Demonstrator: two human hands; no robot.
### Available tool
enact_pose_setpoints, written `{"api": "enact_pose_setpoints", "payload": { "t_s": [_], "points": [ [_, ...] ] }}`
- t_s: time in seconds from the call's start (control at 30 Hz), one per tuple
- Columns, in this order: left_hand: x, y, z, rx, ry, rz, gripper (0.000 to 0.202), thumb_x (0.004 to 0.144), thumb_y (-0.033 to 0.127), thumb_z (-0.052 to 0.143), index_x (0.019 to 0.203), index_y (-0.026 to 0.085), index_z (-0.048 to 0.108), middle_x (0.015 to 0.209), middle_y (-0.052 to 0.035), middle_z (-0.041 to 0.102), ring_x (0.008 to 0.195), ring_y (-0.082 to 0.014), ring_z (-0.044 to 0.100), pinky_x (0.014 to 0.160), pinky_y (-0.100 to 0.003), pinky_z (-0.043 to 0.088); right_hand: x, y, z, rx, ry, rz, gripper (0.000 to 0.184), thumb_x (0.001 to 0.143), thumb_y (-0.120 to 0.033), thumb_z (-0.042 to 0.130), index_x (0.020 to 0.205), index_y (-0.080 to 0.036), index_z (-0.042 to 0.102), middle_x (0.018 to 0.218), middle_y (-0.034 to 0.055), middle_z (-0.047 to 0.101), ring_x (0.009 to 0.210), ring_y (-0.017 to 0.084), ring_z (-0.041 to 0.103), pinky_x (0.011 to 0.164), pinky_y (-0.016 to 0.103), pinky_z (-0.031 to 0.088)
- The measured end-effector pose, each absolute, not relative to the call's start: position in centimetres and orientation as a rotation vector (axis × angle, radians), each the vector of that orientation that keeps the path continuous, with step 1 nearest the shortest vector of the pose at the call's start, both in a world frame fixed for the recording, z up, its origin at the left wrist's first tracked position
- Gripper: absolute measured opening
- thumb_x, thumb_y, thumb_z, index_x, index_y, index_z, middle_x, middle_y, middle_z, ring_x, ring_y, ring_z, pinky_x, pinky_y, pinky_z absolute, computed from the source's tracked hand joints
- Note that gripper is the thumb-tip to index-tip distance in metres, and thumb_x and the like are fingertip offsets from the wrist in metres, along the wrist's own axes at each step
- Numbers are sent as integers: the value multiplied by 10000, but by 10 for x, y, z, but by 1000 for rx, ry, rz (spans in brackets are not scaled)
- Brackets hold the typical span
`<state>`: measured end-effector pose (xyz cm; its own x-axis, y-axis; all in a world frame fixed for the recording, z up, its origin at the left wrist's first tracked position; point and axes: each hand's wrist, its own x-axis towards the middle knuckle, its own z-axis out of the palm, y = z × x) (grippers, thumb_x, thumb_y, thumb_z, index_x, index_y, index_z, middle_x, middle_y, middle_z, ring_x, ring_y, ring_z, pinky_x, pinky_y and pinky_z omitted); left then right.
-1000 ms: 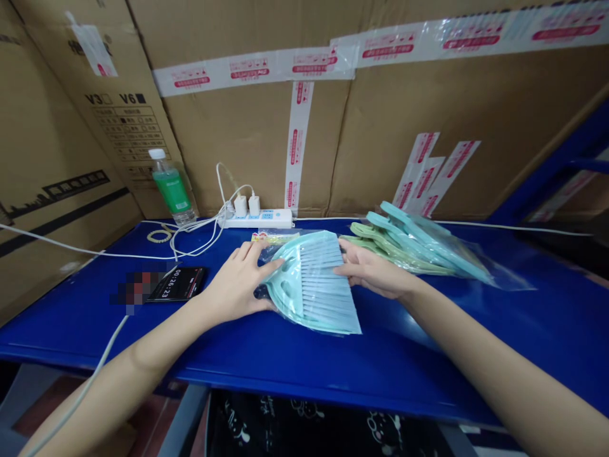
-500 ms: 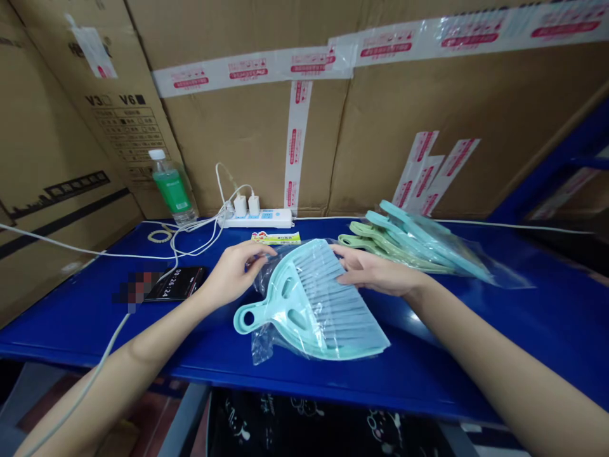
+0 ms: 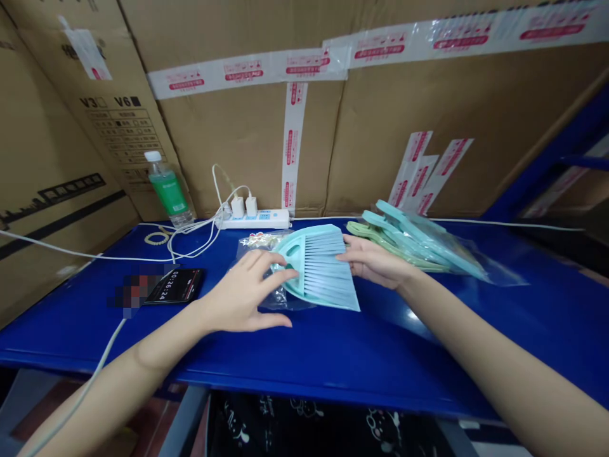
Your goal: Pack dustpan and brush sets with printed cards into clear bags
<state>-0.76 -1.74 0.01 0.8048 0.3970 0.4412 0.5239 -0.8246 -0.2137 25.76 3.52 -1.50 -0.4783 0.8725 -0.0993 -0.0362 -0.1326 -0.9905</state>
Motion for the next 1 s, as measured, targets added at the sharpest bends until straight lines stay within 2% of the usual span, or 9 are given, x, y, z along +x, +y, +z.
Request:
{"api": "enact_pose_setpoints", "payload": {
  "t_s": [0.1,0.17,0.23,0.33,0.43,0.6,0.73,0.8,1.0],
  "points": [
    [-5,-19,-6,-2571,-685,-408,395,878,105,417,1271,137,444,1089,-124,582,1007,-227,556,821,-357,510,257,36,-15,-988,-1401,1678,340,707,-150,632,1034,-219,570,1062,43,688,887,165,666,751,282,554],
    [-6,-17,-6,-2453,-698,-397,460,842,-19,325,1257,130,458,1042,-110,614,956,-185,595,763,-291,524,259,36,-15,-994,-1405,1670,349,705,-153,628,1042,-219,571,1052,45,692,894,173,667,772,300,551],
    [-8,-15,-2,-2328,-665,-439,400,860,-19,318,1178,116,519,943,-91,650,844,-160,625,689,-256,527,260,37,-15,-992,-1429,1660,348,706,-157,623,1045,-219,574,1056,49,691,918,187,663,796,328,548],
    [-10,-17,9,-2145,-523,-553,238,896,29,397,932,128,611,730,-28,663,662,-130,618,674,-254,525,262,38,-16,-982,-1432,1635,331,712,-160,612,1035,-223,575,1082,52,685,969,206,652,820,359,543],
    [-12,-23,19,-1979,-456,-616,190,873,37,502,780,157,616,650,14,658,653,-119,630,726,-260,508,262,38,-15,-981,-1391,1628,338,705,-142,601,1030,-232,576,1112,46,679,1006,216,643,838,374,540],
    [-21,-29,29,-1773,-608,-673,221,851,12,523,780,192,630,608,38,640,717,-135,650,615,-284,376,259,36,-14,-965,-1393,1645,338,695,-147,615,1021,-234,586,1104,49,683,1026,232,636,875,402,527],
    [-40,-25,39,-1569,-563,-895,256,828,-2,499,823,208,646,563,45,604,671,-142,598,620,-317,286,257,34,-12,-951,-1391,1655,351,692,-152,622,1032,-231,576,1084,44,686,1013,220,640,904,396,514],
    [-50,-21,41,-1463,-642,-920,300,825,-6,470,849,230,653,522,43,574,665,-167,555,636,-336,274,256,34,-11,-973,-1373,1653,358,691,-139,621,1033,-229,566,1075,40,688,988,205,649,896,376,518],
    [-61,-13,39,-1497,-1186,-587,303,881,82,374,814,213,639,728,-39,651,747,-233,528,582,-343,327,251,34,-15,-1121,-1306,1635,324,707,-89,595,1001,-214,544,1022,46,702,885,172,673,786,311,549]
  ]
}}
